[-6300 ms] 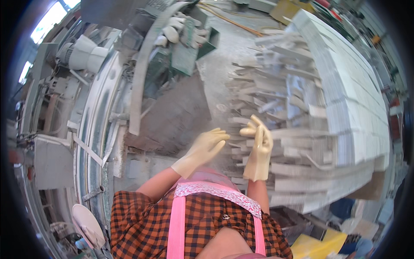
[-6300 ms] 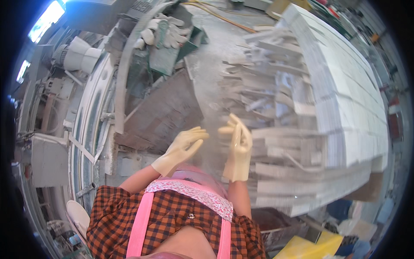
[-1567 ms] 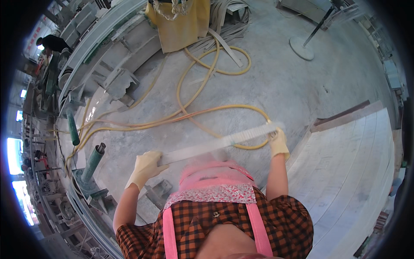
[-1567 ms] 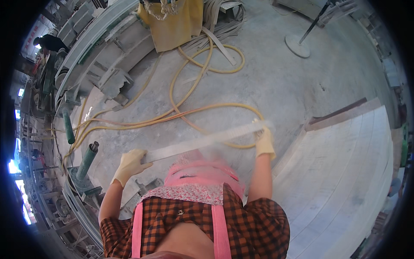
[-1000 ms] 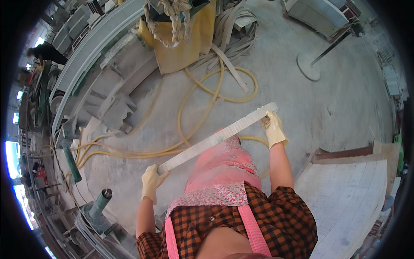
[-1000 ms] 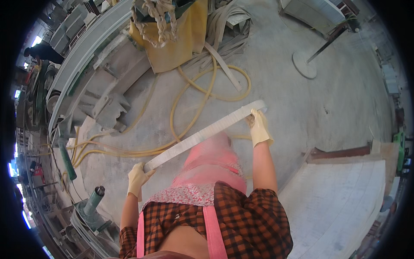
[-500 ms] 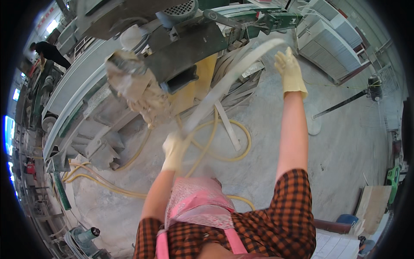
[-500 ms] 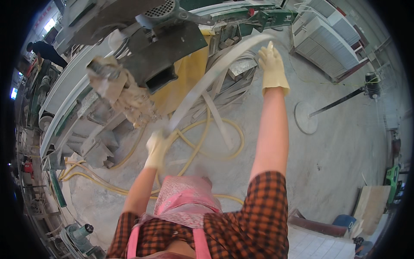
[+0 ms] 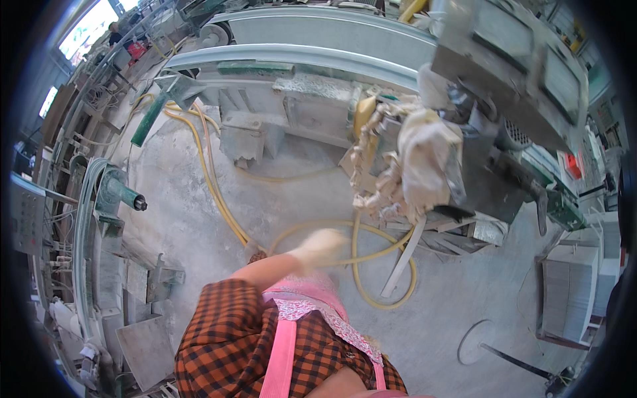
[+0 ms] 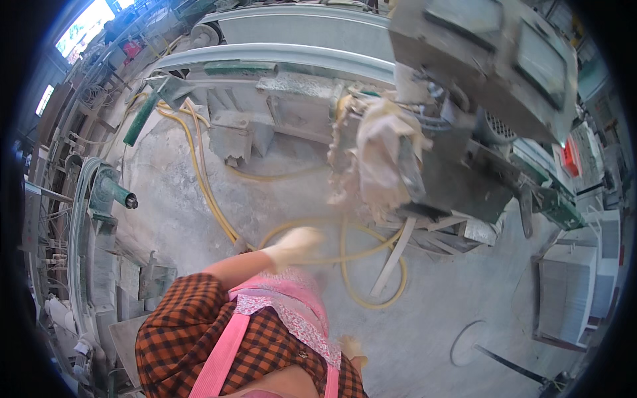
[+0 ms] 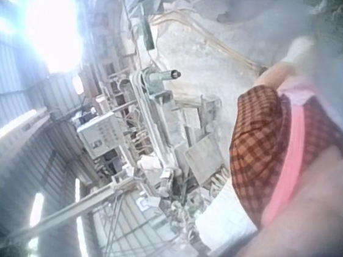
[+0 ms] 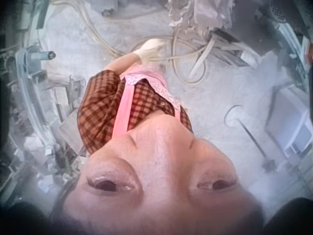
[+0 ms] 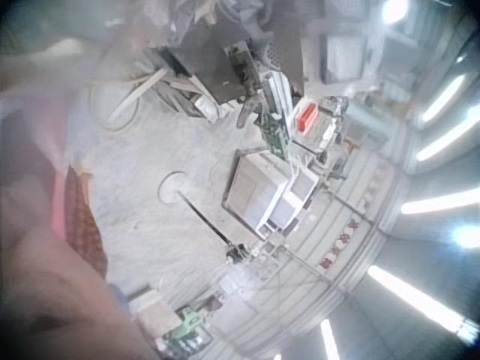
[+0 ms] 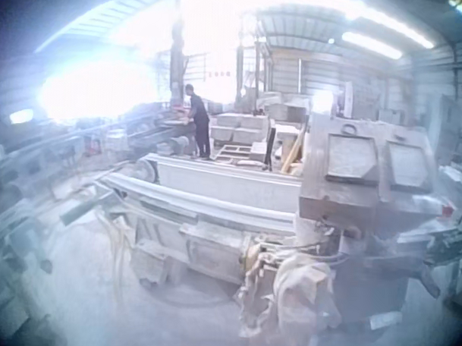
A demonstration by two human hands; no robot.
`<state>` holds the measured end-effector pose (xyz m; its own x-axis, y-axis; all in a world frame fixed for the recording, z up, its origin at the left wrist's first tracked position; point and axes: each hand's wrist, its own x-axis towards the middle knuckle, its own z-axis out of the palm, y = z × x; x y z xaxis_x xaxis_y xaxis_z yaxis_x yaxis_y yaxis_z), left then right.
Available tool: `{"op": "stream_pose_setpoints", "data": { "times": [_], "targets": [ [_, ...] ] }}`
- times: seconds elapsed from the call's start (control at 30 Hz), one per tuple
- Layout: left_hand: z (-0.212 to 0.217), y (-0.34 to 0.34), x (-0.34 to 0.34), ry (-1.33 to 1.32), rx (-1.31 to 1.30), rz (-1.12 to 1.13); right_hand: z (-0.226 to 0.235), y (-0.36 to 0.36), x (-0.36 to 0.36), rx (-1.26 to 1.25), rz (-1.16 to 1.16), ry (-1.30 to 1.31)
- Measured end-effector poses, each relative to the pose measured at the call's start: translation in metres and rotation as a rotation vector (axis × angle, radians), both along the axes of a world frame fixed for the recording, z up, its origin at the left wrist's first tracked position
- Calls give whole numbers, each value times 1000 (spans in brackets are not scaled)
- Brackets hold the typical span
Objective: The person repeatedly picks up white rectangular tiles from a pile, places them on a yellow surface, and stacks them. The person also moves a long white strip and places it on a metal rack. The task involves handling tiles and strips in a workshop setting.
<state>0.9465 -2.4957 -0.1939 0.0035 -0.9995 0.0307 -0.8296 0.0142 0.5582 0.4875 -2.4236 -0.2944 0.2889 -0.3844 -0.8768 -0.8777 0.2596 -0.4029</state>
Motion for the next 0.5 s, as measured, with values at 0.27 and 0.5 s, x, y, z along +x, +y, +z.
{"op": "stream_pose_setpoints", "data": {
  "times": [0.27, 0.5],
  "targets": [
    [-112, 260, 299, 821, 72, 1801, -52, -121, 142, -185, -518, -218],
    [-67, 162, 481, 890, -15, 1625, 2, -166, 419, -422, 306, -82]
  ]
}}
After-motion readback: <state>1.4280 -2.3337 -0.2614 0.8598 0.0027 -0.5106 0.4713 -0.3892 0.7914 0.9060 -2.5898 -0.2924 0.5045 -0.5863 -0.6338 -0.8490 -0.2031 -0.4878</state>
